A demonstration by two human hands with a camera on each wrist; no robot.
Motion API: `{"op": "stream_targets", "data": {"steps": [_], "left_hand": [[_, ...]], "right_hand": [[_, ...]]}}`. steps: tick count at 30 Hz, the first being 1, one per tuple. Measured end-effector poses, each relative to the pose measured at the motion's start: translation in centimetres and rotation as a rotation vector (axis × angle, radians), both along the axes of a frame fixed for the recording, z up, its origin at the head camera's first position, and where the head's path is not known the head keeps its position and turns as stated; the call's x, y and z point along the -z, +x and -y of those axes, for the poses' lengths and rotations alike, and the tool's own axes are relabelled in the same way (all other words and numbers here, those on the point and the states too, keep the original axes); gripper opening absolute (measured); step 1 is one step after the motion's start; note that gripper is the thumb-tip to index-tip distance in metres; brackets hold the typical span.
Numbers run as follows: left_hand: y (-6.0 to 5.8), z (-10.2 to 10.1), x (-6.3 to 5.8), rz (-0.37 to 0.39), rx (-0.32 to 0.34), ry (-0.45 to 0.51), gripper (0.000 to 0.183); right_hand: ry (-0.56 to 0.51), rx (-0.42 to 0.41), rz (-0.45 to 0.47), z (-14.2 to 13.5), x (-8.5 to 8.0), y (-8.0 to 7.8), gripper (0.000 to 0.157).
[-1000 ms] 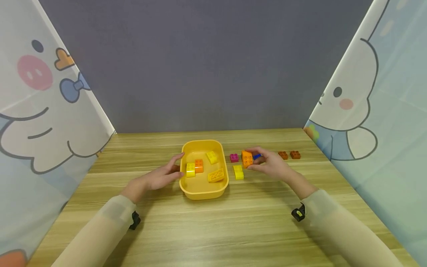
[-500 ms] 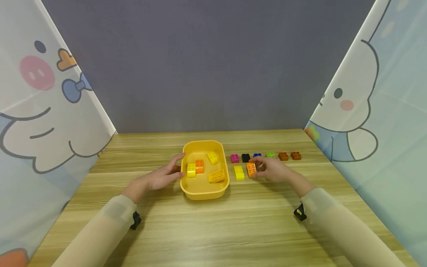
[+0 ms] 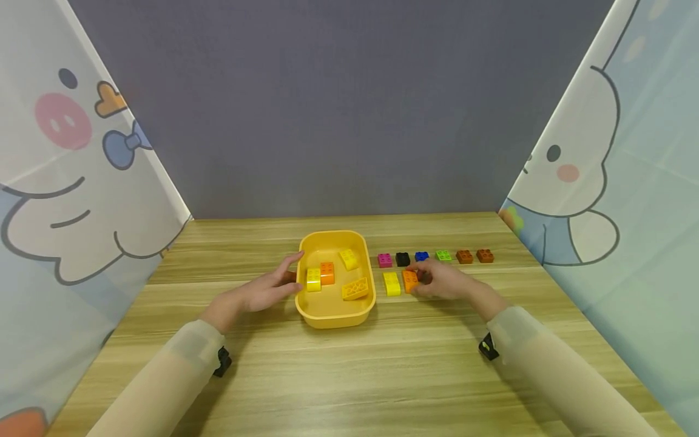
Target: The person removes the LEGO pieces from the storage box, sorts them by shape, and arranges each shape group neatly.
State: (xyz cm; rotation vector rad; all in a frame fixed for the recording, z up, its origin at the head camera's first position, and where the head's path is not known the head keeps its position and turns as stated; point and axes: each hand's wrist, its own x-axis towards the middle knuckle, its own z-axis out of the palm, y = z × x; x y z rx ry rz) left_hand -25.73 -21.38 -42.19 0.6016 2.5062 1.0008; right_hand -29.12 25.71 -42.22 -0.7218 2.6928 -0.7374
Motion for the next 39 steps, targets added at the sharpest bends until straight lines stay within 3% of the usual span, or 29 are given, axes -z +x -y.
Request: {"op": "stream_targets", "data": {"steps": [8, 20, 25, 30, 34, 39], "left_hand": [[0.1, 0.1, 0.0, 0.003, -0.007, -0.008, 0.085], [0.1, -0.1, 0.1, 0.000, -0.003, -0.003, 0.084], [0.0, -0.2, 0.1, -0.001, 0.004, 0.006, 0.084], [0.0, -0.1, 0.1, -0.005, -0.002, -0.001, 0.083], [0.0, -0.1, 0.0, 0.000, -0.005, 0.004, 0.083], [0.1, -0.1, 0.0, 0.012, -0.007, 0.013, 0.083]], "right_hand": [[-0.007, -0.020, 0.005, -0.1, 0.0, 0.1, 0.058], [-0.040, 0.008, 0.018, -0.6, -0.5, 0.6, 0.079], [-0.114, 0.021, -0.059, -0.4, -1.4, 1.2, 0.058], [-0.205, -0.037, -0.161, 1.7, -2.6, 1.8, 0.038], [-0.245, -0.092, -0.205, 4.2, -3.4, 2.2, 0.033], [-0.277, -0.137, -0.198, 7.7, -3.7, 2.0, 0.037]]}}
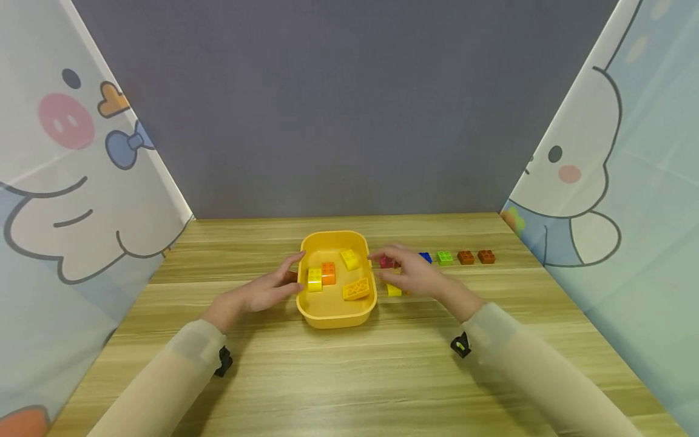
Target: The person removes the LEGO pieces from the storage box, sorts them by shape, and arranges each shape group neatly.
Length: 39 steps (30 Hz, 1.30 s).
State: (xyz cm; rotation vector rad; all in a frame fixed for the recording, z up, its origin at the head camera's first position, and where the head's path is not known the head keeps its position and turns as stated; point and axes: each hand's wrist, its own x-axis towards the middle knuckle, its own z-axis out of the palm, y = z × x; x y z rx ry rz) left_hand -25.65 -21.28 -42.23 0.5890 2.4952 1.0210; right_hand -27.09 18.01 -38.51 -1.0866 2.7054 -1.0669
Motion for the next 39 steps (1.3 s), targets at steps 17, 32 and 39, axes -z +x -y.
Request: {"op": "stream_targets", "data": {"steps": [17, 32, 39], "left_hand": [[0.1, -0.2, 0.2, 0.012, -0.004, -0.019, 0.082], [0.0, 0.0, -0.1, -0.002, 0.003, -0.021, 0.083], [-0.1, 0.0, 0.1, -0.014, 0.003, -0.013, 0.084]], "right_hand": [[0.164, -0.015, 0.022, 9.2, 1.6, -2.4, 0.038], [0.490, 0.024, -0.113, 10.3, 2.6, -3.1, 0.045], [0.507, 0.009, -0.100, 10.2, 2.3, -2.9, 0.050]]}}
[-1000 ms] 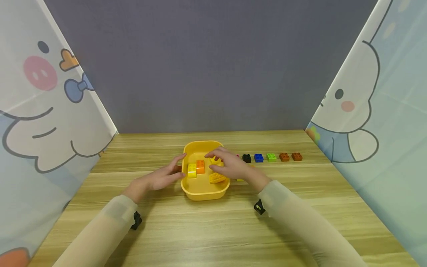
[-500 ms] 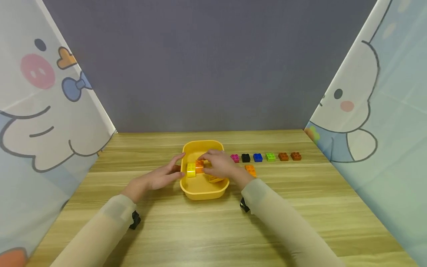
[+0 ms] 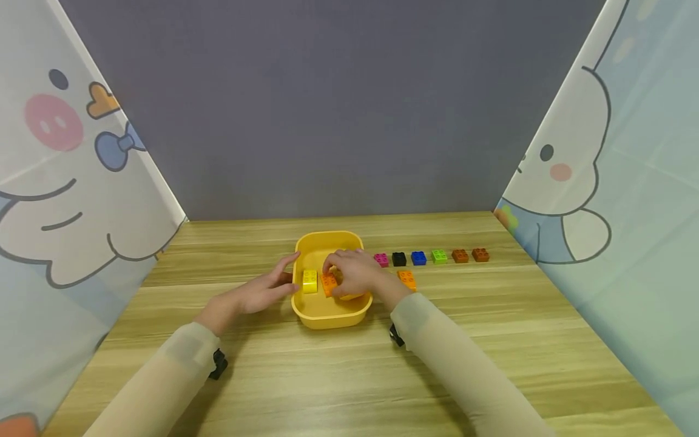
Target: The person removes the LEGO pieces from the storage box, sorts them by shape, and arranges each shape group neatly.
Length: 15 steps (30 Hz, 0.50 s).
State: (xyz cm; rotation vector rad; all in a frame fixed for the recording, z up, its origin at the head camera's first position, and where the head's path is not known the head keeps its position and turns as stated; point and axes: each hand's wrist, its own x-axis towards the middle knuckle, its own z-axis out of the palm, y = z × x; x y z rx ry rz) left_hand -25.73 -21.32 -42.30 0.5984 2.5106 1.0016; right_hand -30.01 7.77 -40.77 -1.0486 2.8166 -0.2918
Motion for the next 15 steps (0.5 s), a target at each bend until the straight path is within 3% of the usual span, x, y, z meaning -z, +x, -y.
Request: {"op": "stream_targets", "data": {"steps": [4, 9, 15], "left_hand": [[-0.05, 0.03, 0.04, -0.001, 0.003, -0.002, 0.084], [-0.01, 0.01, -0.03, 0.004, 0.002, -0.004, 0.084], [-0.01, 0.00, -0.06, 0.003, -0.002, -0.012, 0.084]], "right_hand": [[0.054, -0.020, 0.001, 0.07, -0.05, -0.01, 0.061], [0.122, -0.036, -0.010, 0.19, 0.15, -0.14, 0.063], [0.117, -0.035, -0.033, 0.19, 0.11, -0.07, 0.065]]}}
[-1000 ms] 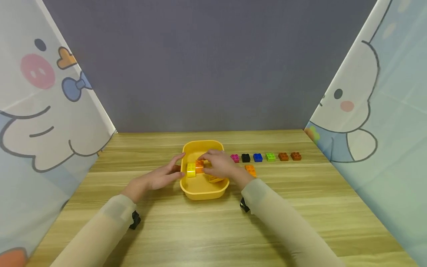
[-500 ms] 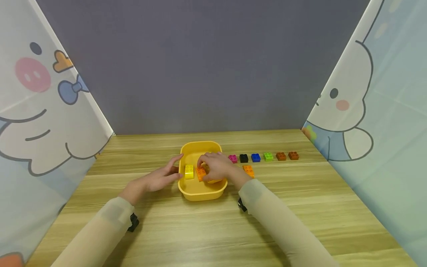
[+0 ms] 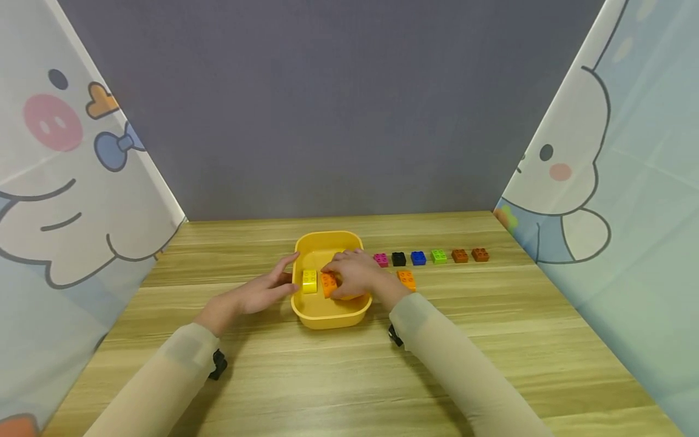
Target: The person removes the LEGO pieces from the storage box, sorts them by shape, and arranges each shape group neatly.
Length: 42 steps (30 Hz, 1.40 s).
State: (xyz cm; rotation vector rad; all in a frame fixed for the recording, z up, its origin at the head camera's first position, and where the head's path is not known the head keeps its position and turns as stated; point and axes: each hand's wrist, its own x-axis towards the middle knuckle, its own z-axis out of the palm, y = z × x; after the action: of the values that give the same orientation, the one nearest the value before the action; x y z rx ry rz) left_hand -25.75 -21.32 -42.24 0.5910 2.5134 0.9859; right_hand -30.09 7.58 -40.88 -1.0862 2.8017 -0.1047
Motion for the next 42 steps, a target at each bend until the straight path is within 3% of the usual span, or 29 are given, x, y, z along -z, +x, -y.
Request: {"op": "stream_targets", "data": {"steps": [22, 42], "left_hand": [[-0.04, -0.11, 0.10, -0.001, -0.006, -0.007, 0.084], [-0.13, -0.03, -0.03, 0.005, 0.026, 0.011, 0.085]], "right_hand": [[-0.146, -0.008, 0.074, -0.33, -0.15, 0.04, 0.061], [-0.175, -0.025, 0.082, -0.56, -0.07, -0.16, 0.059]]}}
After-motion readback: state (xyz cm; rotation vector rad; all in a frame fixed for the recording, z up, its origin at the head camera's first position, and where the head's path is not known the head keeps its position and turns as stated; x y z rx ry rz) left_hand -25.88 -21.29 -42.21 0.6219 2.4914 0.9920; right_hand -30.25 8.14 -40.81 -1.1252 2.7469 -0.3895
